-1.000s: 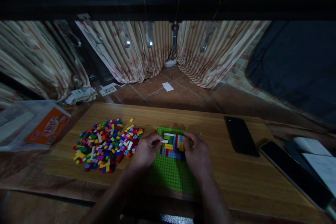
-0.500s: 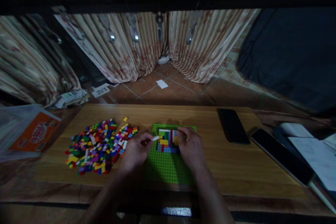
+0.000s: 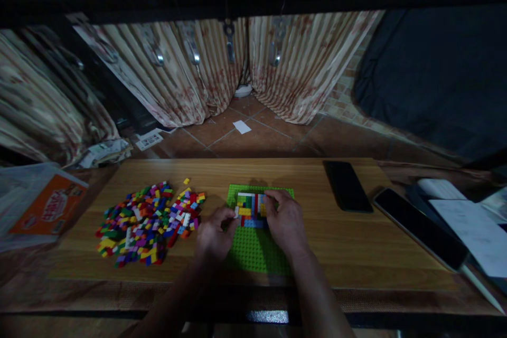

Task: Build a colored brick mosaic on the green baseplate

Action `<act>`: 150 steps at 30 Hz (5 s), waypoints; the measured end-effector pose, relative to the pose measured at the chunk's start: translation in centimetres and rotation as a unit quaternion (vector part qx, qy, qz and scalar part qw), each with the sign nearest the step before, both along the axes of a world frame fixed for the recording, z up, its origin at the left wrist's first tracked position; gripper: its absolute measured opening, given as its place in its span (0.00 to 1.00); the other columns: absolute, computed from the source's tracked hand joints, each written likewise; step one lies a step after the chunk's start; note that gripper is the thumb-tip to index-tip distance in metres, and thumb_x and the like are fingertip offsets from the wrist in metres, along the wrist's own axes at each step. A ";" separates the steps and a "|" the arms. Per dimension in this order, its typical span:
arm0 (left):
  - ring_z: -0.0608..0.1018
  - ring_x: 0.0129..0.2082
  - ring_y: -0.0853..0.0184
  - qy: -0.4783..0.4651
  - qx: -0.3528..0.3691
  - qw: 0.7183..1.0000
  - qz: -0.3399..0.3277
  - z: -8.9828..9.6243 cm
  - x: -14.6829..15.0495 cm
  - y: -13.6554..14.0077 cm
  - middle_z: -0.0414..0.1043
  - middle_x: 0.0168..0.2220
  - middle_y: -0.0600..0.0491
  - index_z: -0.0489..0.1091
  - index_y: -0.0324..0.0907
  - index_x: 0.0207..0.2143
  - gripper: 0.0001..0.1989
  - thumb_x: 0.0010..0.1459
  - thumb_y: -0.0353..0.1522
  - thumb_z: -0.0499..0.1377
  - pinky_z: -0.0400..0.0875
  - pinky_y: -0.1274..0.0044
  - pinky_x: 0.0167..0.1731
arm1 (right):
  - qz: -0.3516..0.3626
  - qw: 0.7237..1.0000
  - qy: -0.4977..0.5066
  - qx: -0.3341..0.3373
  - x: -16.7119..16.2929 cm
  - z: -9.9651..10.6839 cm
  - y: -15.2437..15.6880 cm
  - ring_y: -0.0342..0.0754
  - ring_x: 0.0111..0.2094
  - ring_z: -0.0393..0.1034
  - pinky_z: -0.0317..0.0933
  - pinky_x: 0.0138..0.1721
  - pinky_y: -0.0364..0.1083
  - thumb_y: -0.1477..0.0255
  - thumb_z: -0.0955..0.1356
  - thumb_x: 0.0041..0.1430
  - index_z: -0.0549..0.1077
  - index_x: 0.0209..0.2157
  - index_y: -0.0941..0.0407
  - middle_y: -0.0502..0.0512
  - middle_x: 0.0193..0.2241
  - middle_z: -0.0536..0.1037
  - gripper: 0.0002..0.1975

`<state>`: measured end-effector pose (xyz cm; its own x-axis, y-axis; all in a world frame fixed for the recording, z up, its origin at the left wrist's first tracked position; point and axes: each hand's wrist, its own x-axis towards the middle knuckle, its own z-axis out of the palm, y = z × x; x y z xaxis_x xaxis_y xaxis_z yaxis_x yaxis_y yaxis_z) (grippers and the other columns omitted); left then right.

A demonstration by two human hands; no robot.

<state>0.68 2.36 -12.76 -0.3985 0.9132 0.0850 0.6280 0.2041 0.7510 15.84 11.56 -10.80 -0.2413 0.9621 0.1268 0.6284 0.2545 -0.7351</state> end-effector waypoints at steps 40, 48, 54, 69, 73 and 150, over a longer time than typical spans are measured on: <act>0.76 0.29 0.69 -0.097 -0.031 0.995 -0.009 0.8 -1.7 2.5 0.76 0.29 0.54 0.74 0.42 0.31 0.07 0.55 0.31 0.56 0.65 0.80 0.30 | 0.030 0.999 -0.036 0.026 -0.1 -1.2 0.1 0.51 0.38 0.71 0.64 0.42 0.51 0.70 0.64 0.55 0.75 0.37 0.58 0.59 0.38 0.76 0.12; 0.76 0.28 0.69 -0.081 -0.071 0.994 0.018 0.8 -1.6 3.1 0.77 0.28 0.54 0.75 0.43 0.29 0.07 0.53 0.33 0.57 0.66 0.79 0.29 | 0.024 0.998 -0.035 0.040 -0.4 -1.5 -0.1 0.51 0.39 0.70 0.64 0.44 0.50 0.70 0.65 0.54 0.76 0.36 0.58 0.60 0.39 0.75 0.11; 0.75 0.26 0.70 -0.090 -0.069 0.993 0.014 0.8 -1.4 3.0 0.76 0.26 0.54 0.74 0.42 0.27 0.08 0.54 0.33 0.56 0.65 0.79 0.27 | 0.026 0.998 -0.025 0.060 -0.3 -1.8 -0.1 0.50 0.38 0.70 0.64 0.43 0.51 0.69 0.65 0.54 0.76 0.35 0.56 0.58 0.37 0.75 0.10; 0.70 0.26 0.71 -0.183 0.161 0.963 0.117 4.7 -5.6 -0.4 0.70 0.25 0.55 0.72 0.39 0.30 0.11 0.58 0.36 0.54 0.63 0.80 0.28 | 0.086 0.992 0.040 0.085 -4.3 0.4 -2.8 0.51 0.40 0.71 0.63 0.44 0.50 0.64 0.62 0.61 0.75 0.36 0.54 0.57 0.38 0.77 0.12; 0.69 0.24 0.74 -0.301 0.249 0.890 0.235 5.9 -10.3 -1.9 0.70 0.24 0.56 0.71 0.38 0.27 0.11 0.53 0.38 0.60 0.62 0.82 0.26 | 0.234 0.971 0.038 0.035 -7.8 -0.2 -6.4 0.49 0.41 0.71 0.64 0.44 0.48 0.68 0.63 0.61 0.75 0.38 0.51 0.53 0.37 0.78 0.10; 0.72 0.50 0.61 0.030 -0.005 0.992 -0.123 -0.3 -0.6 -0.5 0.67 0.51 0.45 0.60 0.43 0.59 0.26 0.57 0.26 0.47 0.69 0.68 0.51 | 0.123 0.987 0.099 -0.031 -3.2 -1.4 -0.6 0.48 0.37 0.72 0.65 0.41 0.47 0.67 0.67 0.55 0.78 0.28 0.52 0.54 0.35 0.77 0.08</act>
